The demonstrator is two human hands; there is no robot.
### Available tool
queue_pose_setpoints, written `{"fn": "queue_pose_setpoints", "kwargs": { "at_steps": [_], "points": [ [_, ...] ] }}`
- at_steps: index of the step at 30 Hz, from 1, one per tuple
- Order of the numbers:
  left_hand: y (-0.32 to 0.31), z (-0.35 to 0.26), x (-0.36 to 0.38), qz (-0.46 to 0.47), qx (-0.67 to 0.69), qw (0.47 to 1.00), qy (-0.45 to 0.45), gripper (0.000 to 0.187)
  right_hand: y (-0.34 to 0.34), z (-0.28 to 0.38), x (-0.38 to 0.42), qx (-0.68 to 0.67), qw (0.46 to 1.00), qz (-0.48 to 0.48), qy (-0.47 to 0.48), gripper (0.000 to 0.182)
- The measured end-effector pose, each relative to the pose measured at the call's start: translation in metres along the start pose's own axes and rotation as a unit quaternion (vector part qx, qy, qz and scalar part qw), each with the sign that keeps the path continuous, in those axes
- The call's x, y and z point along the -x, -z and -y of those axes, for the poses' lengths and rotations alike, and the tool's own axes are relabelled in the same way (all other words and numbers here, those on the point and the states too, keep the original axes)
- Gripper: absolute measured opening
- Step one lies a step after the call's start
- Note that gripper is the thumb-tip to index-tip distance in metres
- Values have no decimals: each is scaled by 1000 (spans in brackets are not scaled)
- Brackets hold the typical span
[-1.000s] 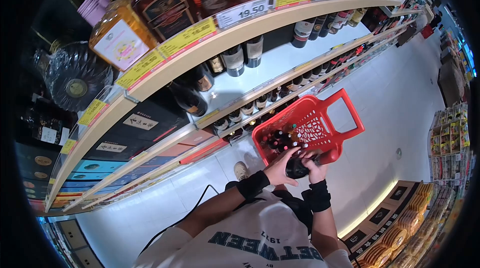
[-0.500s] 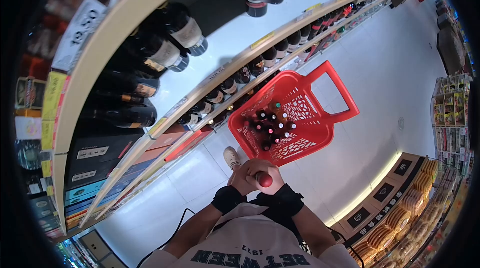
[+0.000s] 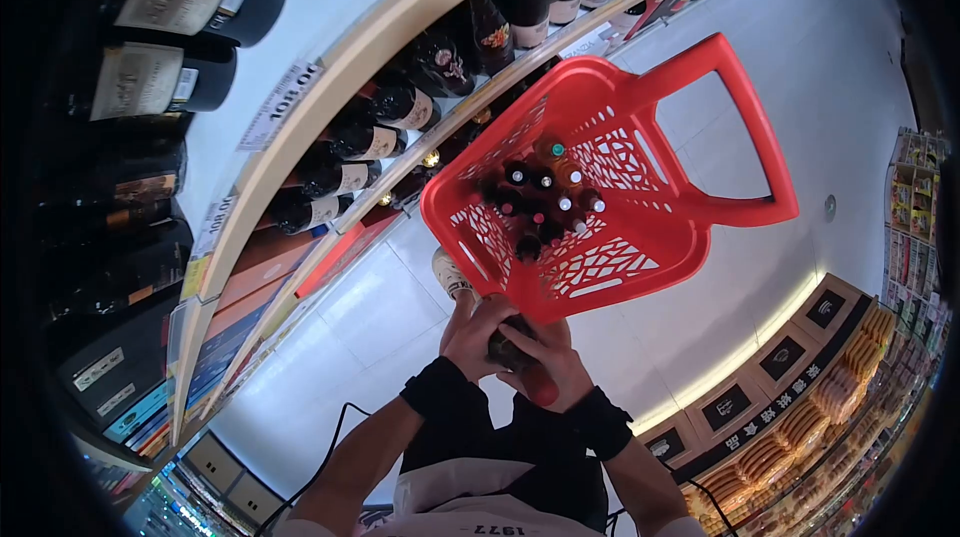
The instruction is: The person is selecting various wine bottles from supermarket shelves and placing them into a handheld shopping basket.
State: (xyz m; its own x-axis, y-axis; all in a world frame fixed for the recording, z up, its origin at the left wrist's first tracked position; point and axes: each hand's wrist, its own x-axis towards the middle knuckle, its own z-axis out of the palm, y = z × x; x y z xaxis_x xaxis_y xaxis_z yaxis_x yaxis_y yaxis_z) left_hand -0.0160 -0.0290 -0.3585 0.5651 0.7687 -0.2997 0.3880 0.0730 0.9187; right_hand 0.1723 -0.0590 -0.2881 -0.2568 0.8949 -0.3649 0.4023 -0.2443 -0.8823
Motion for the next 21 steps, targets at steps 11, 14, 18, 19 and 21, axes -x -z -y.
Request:
{"fn": "queue_pose_setpoints", "kwargs": {
  "at_steps": [11,14,18,19,21],
  "points": [
    [-15,100,-59,60,-105,991,-63,90,-37,-98,-38,93,992,-77,-22,57],
    [-14,117,-65,32,-157,987,7,101,-51,-125,-58,117,990,-71,-39,59],
    [-10,126,-54,27,-166,981,94,99,-59,-150,-81,134,991,-17,-12,72],
    [-6,127,-52,21,-138,985,106,91,-56,-151,-88,112,994,6,-10,75],
    [3,133,-46,10,-130,985,112,87,-58,-154,-102,145,988,42,-25,75]
  ]
}}
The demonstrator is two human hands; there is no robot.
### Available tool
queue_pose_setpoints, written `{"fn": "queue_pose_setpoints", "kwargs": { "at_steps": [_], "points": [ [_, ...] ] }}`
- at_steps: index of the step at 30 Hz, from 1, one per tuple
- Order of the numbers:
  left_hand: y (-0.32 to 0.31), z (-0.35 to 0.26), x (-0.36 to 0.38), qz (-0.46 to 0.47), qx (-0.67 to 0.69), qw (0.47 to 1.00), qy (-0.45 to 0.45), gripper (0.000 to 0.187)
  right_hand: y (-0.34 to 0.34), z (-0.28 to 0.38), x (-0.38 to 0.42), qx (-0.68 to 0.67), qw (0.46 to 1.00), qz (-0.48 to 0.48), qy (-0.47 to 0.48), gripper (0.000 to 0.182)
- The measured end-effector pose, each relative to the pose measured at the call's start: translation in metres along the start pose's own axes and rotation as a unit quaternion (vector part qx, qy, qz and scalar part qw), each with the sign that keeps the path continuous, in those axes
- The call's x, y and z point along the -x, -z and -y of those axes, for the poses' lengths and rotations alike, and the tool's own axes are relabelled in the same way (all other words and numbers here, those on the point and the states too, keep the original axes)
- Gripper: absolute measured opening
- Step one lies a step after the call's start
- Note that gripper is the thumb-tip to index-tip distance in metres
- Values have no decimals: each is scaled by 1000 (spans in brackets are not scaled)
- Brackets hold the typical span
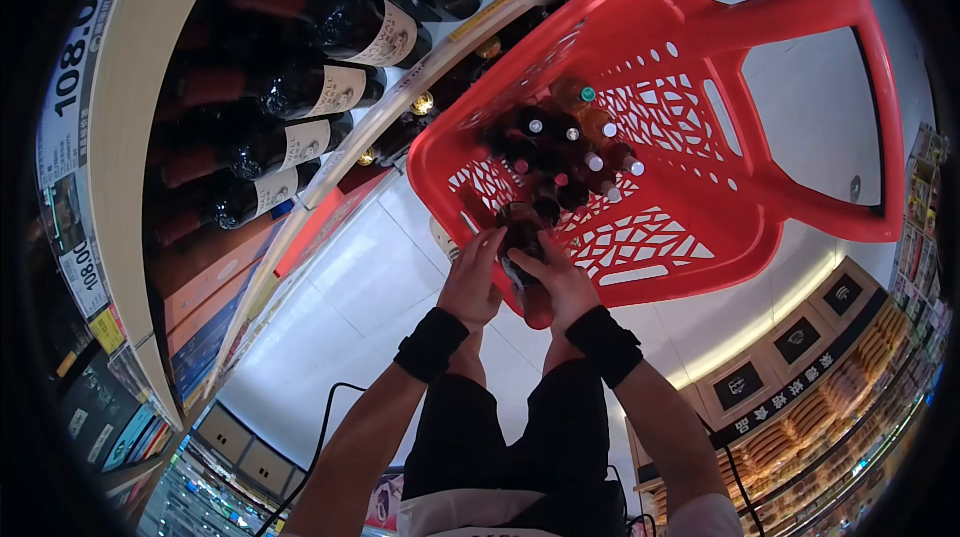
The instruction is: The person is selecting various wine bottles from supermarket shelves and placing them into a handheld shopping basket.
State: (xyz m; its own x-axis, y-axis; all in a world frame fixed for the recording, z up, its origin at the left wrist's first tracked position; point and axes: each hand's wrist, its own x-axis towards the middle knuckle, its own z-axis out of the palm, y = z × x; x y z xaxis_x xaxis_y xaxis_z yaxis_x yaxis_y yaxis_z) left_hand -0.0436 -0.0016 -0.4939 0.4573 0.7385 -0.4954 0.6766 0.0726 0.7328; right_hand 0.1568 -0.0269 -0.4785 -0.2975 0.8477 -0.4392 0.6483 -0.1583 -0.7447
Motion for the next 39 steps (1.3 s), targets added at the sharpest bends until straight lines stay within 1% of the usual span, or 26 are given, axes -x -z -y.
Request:
{"fn": "queue_pose_setpoints", "kwargs": {
  "at_steps": [1,2,5,6,8,10,13,16,19,24,25,28,31,33,37,39],
  "points": [
    [3,3,1,-5,5,1000,4,85,-3,-2,-7,17,1000,19,-5,75],
    [5,5,6,-26,-6,1000,5,71,-9,-8,-13,46,998,37,-5,76],
    [10,13,15,-45,-5,998,31,66,-17,-12,-36,55,995,76,-32,74],
    [12,15,18,-41,2,999,32,64,-24,-18,-40,73,994,71,-29,70],
    [14,20,22,-32,16,999,35,61,-35,-31,-50,76,994,81,-21,69],
    [15,23,23,-29,8,999,27,60,-36,-38,-57,59,994,86,-12,68],
    [17,24,21,-23,19,999,31,59,-38,-44,-68,56,993,96,-26,67],
    [20,23,17,-13,28,999,44,58,-39,-45,-75,76,992,95,-39,73],
    [25,17,9,10,49,998,35,56,-54,-59,-86,74,993,89,-18,63],
    [13,16,-4,18,50,999,-4,55,-69,-72,-104,61,994,91,-24,56],
    [11,15,-6,13,48,999,2,55,-72,-75,-107,56,994,89,-26,55],
    [8,10,-9,4,52,999,16,57,-68,-75,-115,83,981,161,-65,60],
    [8,8,-11,9,67,997,32,57,-85,-91,-118,77,989,118,-38,52],
    [9,6,-11,13,80,996,49,58,-93,-100,-121,75,989,122,-40,52],
    [8,19,-12,19,65,997,32,55,-105,-111,-131,94,987,128,-31,49],
    [6,24,-13,10,80,996,27,55,-110,-112,-139,137,979,148,-34,40]
  ]
}}
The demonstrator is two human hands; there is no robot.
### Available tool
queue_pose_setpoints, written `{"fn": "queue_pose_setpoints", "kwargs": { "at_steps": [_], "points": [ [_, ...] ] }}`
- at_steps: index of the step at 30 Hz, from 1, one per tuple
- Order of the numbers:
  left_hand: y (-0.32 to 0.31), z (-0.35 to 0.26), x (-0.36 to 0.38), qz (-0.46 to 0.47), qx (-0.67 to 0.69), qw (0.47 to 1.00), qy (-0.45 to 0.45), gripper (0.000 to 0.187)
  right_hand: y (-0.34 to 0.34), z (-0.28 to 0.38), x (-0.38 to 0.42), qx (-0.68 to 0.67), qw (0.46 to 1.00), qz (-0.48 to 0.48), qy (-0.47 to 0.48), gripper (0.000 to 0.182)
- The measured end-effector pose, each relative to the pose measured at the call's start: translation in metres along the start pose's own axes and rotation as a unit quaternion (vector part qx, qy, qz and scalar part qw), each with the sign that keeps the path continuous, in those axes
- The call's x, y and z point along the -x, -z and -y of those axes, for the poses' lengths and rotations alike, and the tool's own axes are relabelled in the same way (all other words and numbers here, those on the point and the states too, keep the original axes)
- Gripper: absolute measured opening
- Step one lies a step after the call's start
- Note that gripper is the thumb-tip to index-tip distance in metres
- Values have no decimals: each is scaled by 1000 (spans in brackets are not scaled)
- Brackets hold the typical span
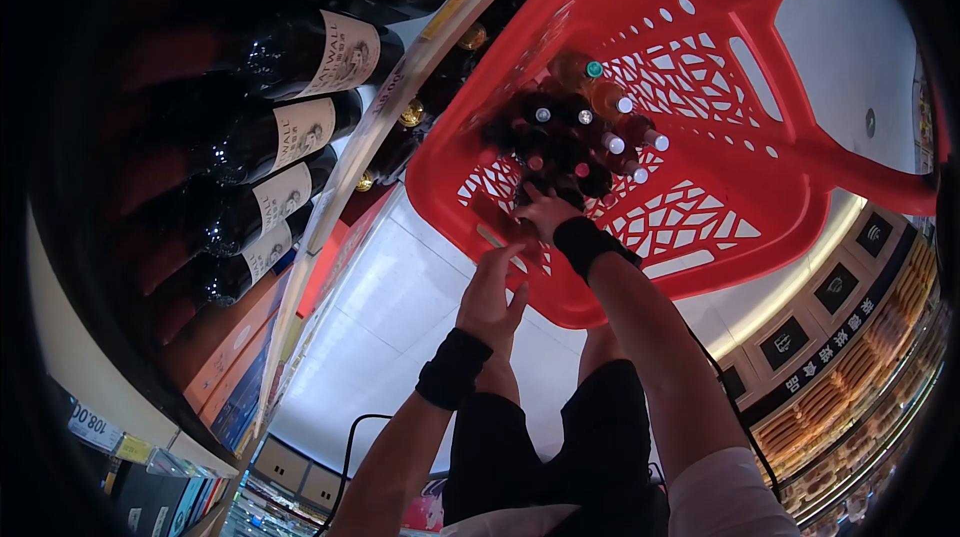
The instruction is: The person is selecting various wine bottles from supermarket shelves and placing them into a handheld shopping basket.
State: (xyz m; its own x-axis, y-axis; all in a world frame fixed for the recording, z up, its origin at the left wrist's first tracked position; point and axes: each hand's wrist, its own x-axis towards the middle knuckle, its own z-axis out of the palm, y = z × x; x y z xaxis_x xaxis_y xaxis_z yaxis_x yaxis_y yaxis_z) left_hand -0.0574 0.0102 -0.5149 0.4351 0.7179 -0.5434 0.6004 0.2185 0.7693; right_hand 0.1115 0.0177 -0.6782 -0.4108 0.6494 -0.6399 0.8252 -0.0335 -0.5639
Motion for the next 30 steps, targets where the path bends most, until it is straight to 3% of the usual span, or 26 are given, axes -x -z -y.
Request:
{"fn": "queue_pose_setpoints", "kwargs": {
  "at_steps": [5,8,11,14,20,23,30],
  "points": [
    [2,8,3,-1,-13,1000,25,50,4,-7,-11,6,1000,0,0,30],
    [3,12,3,-10,1,1000,23,49,2,-10,-22,18,999,31,-11,41],
    [3,13,2,-19,24,999,19,47,-11,-21,-29,24,999,22,-6,35],
    [4,7,1,-21,37,999,20,46,-26,-33,-40,-38,999,26,-18,59],
    [2,8,-6,-26,36,999,-8,39,-31,-46,-54,-99,991,81,-38,71],
    [3,8,-7,-20,46,999,-10,38,-33,-50,-55,-85,993,73,-46,46],
    [10,8,-9,-35,22,999,-33,41,-34,-55,-59,-27,998,58,-24,41]
  ]
}}
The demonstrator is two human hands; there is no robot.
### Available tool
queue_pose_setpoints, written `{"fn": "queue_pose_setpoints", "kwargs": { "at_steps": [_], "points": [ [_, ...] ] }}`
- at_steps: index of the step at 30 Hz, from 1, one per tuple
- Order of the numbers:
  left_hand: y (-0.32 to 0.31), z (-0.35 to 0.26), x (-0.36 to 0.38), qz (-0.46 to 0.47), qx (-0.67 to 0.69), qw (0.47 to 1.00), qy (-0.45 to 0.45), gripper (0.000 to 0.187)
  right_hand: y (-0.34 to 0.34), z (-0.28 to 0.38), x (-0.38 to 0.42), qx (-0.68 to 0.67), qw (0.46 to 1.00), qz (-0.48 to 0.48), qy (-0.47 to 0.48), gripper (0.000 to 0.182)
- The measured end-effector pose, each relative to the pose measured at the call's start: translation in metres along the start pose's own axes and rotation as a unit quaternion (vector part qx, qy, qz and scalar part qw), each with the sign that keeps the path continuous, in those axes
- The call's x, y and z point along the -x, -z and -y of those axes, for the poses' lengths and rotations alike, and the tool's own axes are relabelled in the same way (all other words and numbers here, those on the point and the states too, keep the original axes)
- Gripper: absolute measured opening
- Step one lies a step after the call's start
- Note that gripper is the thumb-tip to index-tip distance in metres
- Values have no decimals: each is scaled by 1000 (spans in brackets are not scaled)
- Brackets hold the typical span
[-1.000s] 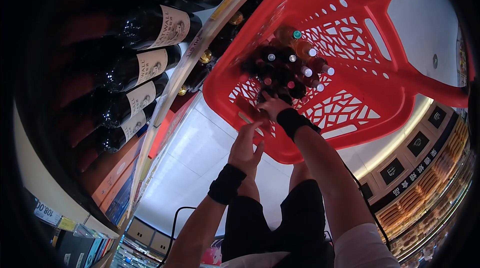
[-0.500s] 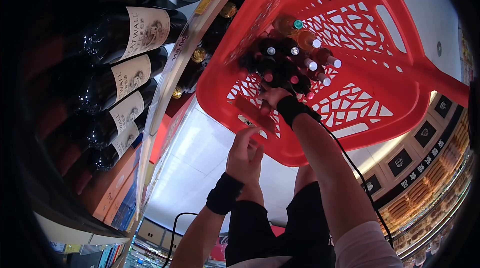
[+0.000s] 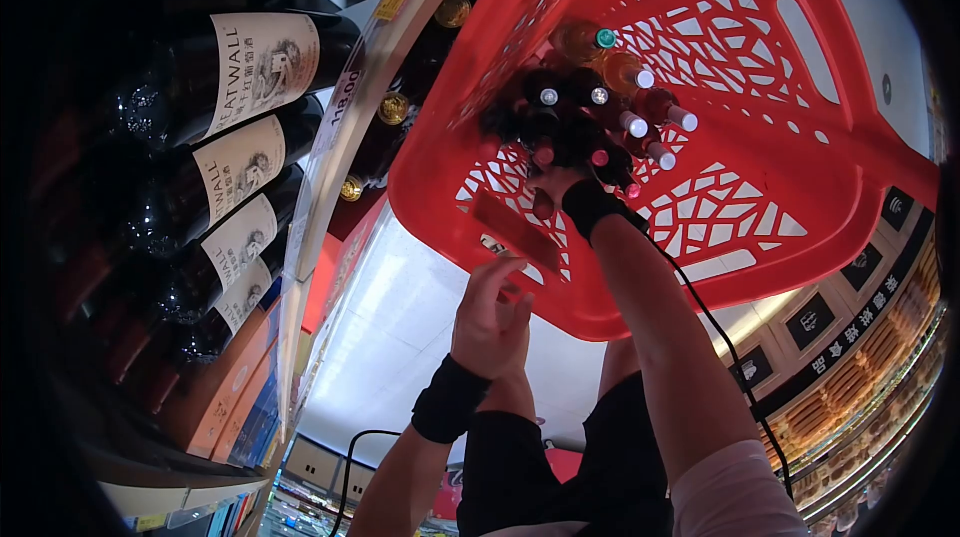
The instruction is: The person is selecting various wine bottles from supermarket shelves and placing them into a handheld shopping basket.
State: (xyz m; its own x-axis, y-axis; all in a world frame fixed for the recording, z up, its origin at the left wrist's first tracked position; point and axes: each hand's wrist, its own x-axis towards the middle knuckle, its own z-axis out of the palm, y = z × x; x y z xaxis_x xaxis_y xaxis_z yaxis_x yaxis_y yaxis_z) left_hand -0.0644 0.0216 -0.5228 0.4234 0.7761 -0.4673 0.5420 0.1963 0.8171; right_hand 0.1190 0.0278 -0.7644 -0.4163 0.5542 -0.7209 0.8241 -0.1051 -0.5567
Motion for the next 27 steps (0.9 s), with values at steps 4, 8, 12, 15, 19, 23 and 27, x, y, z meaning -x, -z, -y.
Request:
{"fn": "queue_pose_setpoints", "kwargs": {
  "at_steps": [4,8,12,15,19,23,27],
  "points": [
    [2,-2,2,-9,3,1000,-12,42,-4,-2,-3,6,1000,-8,12,46],
    [0,-5,4,-5,33,999,22,41,0,-5,4,19,999,-31,27,59],
    [-4,-9,9,-8,69,996,64,40,-1,0,17,0,996,-88,31,75],
    [-2,-21,12,2,72,995,67,37,6,7,32,-114,991,-59,-41,79],
    [-6,-26,18,12,57,997,58,34,1,13,52,-145,980,-130,-36,72],
    [-8,-42,30,-4,58,997,51,31,3,25,74,-204,966,-146,-61,65],
    [-10,-58,41,-19,77,996,47,23,31,45,115,-214,959,-154,-100,48]
  ]
}}
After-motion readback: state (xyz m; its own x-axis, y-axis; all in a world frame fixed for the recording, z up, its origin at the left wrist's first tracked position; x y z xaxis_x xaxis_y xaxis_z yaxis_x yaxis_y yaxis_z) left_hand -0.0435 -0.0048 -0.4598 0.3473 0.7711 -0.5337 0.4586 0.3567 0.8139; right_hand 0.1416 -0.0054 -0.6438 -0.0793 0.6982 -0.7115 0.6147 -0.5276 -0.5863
